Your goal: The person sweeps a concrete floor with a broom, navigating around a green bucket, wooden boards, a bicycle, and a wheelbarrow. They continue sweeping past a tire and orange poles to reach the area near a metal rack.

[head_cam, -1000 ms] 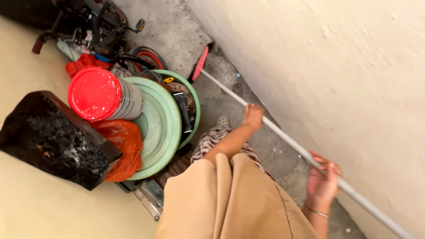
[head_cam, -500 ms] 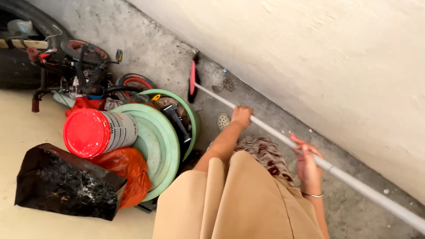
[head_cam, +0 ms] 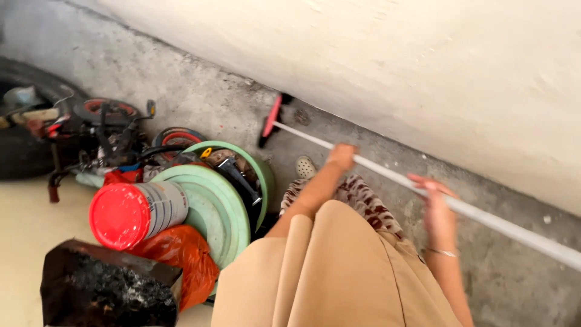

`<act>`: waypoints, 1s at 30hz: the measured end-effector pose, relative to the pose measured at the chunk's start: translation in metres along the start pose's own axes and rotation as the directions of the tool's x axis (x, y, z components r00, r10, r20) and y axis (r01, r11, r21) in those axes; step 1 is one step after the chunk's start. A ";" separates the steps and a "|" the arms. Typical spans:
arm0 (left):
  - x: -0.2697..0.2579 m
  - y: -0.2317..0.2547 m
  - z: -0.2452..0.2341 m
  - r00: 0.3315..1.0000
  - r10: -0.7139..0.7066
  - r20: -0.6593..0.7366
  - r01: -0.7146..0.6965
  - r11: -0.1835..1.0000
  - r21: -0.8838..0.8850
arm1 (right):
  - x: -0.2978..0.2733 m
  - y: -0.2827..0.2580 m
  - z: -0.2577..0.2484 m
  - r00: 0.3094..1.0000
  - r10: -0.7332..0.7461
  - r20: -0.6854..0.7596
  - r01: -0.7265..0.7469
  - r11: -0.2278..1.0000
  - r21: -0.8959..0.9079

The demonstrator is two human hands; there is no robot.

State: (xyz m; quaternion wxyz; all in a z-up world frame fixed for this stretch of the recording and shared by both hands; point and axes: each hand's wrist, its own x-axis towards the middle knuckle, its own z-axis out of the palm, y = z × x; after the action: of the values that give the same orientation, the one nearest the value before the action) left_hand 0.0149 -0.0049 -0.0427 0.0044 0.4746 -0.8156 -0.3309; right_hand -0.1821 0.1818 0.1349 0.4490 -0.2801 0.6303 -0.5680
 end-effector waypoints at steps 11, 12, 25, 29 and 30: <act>-0.054 0.039 0.009 0.904 0.359 -0.233 -0.389 0.917 -0.094 | -0.039 0.000 -0.032 0.956 0.020 -0.293 0.087 0.934 0.345; -0.059 0.051 0.009 0.875 0.439 -0.203 -0.467 0.877 -0.116 | -0.048 -0.006 -0.045 0.934 -0.015 -0.357 0.139 0.936 0.323; -0.047 -0.019 0.015 0.997 -0.059 0.058 0.039 0.952 0.302 | -0.037 0.048 0.037 0.981 0.191 0.039 -0.195 0.947 0.256; -0.039 0.001 0.011 0.965 0.212 -0.154 -0.223 0.973 -0.058 | -0.034 0.006 0.006 0.993 0.108 -0.043 -0.096 0.970 0.225; -0.036 0.008 0.008 0.949 0.285 -0.136 -0.304 0.941 -0.147 | -0.033 -0.010 0.003 0.993 0.071 -0.089 -0.055 0.984 0.169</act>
State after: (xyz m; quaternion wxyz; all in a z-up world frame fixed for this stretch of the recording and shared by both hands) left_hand 0.0257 0.0297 -0.0337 0.1395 0.3629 -0.8455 -0.3661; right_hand -0.1664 0.2067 0.1530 0.4582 -0.1943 0.6100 -0.6166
